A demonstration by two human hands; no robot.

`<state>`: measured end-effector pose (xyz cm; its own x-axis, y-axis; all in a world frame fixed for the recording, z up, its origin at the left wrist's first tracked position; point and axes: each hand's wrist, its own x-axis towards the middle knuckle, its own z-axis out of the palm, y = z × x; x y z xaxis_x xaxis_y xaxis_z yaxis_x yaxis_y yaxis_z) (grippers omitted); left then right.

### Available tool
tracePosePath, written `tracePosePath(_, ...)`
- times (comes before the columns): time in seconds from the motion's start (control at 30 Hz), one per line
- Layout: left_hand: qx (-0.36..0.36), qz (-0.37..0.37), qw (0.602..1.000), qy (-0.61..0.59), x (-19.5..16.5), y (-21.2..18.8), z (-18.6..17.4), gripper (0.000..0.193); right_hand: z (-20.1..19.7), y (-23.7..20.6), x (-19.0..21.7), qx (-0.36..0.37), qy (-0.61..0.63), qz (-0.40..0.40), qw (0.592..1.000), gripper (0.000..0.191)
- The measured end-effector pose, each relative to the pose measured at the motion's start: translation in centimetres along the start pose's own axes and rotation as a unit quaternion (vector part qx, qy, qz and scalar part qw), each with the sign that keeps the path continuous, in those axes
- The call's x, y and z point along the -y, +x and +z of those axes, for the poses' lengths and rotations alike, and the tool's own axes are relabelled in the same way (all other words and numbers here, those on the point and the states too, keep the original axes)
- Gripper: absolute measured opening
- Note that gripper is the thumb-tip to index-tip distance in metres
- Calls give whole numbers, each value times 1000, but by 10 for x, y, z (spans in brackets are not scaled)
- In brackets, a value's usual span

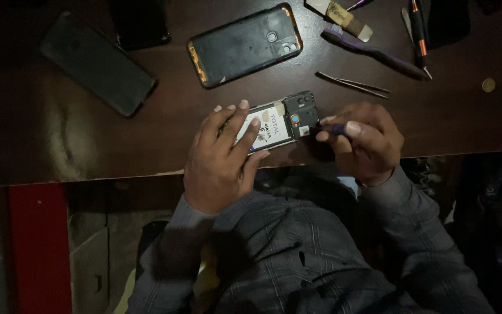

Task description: The person repairs a disassembled smartphone on a wooden workbench. They apply adhesive from a small bottle along the phone's frame, use tweezers to adjust components, work on the phone with a screwdriver, and press the frame and back cover together by hand.

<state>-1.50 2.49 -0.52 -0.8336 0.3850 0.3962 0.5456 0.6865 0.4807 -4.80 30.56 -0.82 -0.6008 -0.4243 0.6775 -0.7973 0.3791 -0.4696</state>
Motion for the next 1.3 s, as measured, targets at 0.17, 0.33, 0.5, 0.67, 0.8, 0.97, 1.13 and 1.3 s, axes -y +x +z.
tracePosePath(0.17,-4,-7,1000,-14,0,-2,0,50,2,-4,5,-10,22,17,1000,57)
tracePosePath(0.33,-7,3,1000,-15,2,-2,1,52,-1,1,2,-5,15,4,1000,55)
tracePosePath(0.5,-8,-1,1000,-9,1,-2,0,52,-3,6,5,10,76,16,997,50)
tracePosePath(0.67,-3,-8,1000,3,1,-2,0,51,0,13,6,32,90,17,995,45)
tracePosePath(0.8,-8,0,1000,-7,2,-2,0,52,1,16,4,-14,39,-17,999,53)
tracePosePath(0.97,0,-2,1000,-10,3,-3,1,52,0,7,5,-16,-2,9,1000,63)
tracePosePath(1.13,-2,-4,1000,-21,3,-5,1,53,1,-1,5,-25,2,22,999,60)
tracePosePath(1.3,3,-12,1000,-17,4,-7,2,54,-1,-4,7,-7,33,37,999,52)
